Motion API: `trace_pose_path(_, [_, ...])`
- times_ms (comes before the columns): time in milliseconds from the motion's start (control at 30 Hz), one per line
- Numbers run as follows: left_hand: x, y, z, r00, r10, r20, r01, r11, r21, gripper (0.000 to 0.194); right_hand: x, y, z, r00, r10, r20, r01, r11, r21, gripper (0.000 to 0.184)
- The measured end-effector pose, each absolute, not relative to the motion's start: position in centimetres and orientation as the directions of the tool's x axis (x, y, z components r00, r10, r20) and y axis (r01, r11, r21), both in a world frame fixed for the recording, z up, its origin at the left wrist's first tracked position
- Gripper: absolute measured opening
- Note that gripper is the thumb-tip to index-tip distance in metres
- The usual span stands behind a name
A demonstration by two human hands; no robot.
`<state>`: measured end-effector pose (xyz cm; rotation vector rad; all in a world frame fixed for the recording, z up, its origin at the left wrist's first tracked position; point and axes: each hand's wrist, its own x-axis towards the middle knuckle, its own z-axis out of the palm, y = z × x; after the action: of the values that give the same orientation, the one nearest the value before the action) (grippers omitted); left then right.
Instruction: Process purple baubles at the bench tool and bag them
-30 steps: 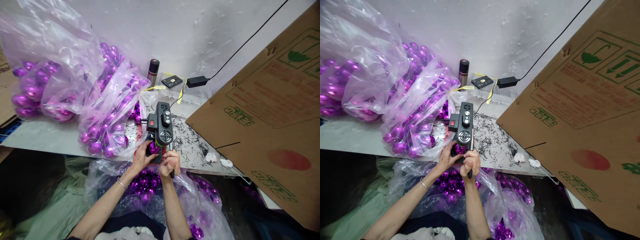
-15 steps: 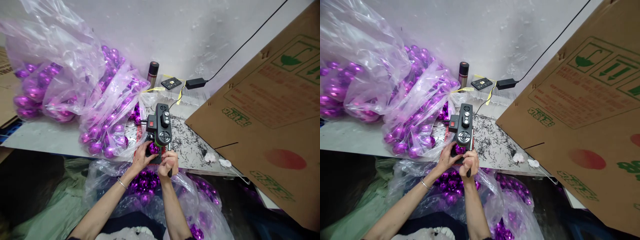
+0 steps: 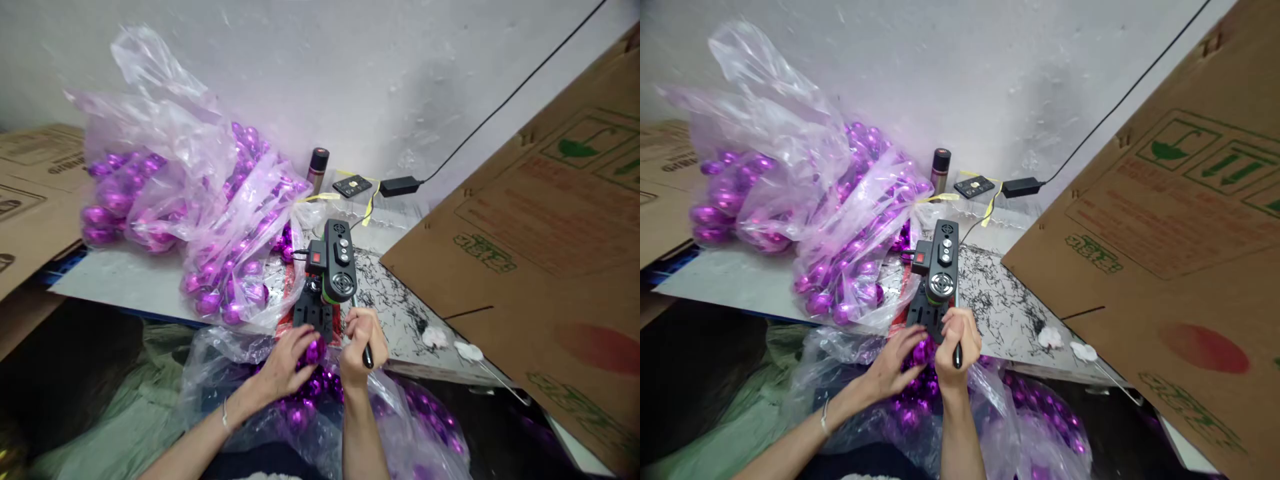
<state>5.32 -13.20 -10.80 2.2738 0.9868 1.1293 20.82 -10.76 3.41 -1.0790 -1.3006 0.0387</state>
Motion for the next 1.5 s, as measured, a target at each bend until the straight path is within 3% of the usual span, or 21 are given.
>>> trace_pose_path(167, [3.2,-17.8,-11.1,0.592,0.657,0.468,0.386,-0.74,0.551,0.064,20.7,-10.6,2.6,0.344,0.529,0.776,0.516,0.584,-0.627,0.041])
trace_pose_path(267, [2.5,-14.3,-9.1,0.467,0.712,0.524,0.397,-0.698,0.596,0.038,20.6,-10.3,2.7,0.343,0.514,0.786,0.514,0.598,-0.616,0.042])
trace_pose_path(333, [2.1,-9.3,-6.9,0.278,0.802,0.528,0.469,-0.593,0.654,0.033,20.6,-10.3,2.8,0.342,0.511,0.788,0.519,0.597,-0.612,0.042])
trace_pose_path(433, [1.6,-0.6,-3.6,0.016,0.925,0.38,0.638,-0.302,0.708,0.038,20.6,-10.3,2.8,0.342,0.515,0.786,0.525,0.589,-0.614,0.042])
trace_pose_path(533, [1.9,5.9,-1.6,0.039,0.994,0.1,0.802,-0.091,0.59,0.046,20.5,-10.4,2.9,0.341,0.523,0.781,0.522,0.585,-0.62,0.043])
trace_pose_path(600, [2.5,8.2,-1.3,0.057,0.998,0.005,0.829,-0.05,0.557,0.047,20.5,-10.4,2.8,0.341,0.524,0.781,0.517,0.589,-0.621,0.044])
trace_pose_path(867, [3.0,8.3,-1.7,0.015,0.999,-0.029,0.756,0.007,0.655,0.052,20.6,-10.4,2.3,0.33,0.543,0.772,0.518,0.579,-0.629,0.039])
trace_pose_path(933, [2.0,7.1,-1.3,-0.004,1.0,-0.018,0.639,0.017,0.769,0.056,20.5,-10.4,2.5,0.327,0.535,0.779,0.521,0.586,-0.621,0.039])
trace_pose_path(1033, [0.1,3.6,-0.6,0.0,1.0,-0.005,0.214,0.005,0.977,0.069,20.3,-10.4,3.0,0.337,0.519,0.786,0.512,0.599,-0.615,0.039])
trace_pose_path(1100, [-0.8,0.4,-0.2,0.012,0.999,-0.03,-0.034,0.03,0.999,0.076,20.2,-10.4,3.2,0.343,0.521,0.782,0.505,0.6,-0.621,0.04])
trace_pose_path(1267, [-0.2,-6.8,-1.2,0.01,0.982,-0.186,-0.374,0.176,0.911,0.07,20.2,-10.5,3.2,0.355,0.54,0.763,0.493,0.585,-0.644,0.041])
trace_pose_path(1367, [2.2,-8.9,-3.1,0.041,0.966,-0.257,-0.461,0.246,0.852,0.07,20.2,-10.5,3.5,0.381,0.57,0.728,0.487,0.545,-0.683,0.043])
trace_pose_path(1500, [5.8,-8.8,-5.8,0.0,0.98,-0.199,-0.298,0.19,0.935,0.073,20.4,-10.4,4.3,0.404,0.611,0.681,0.48,0.491,-0.726,0.045])
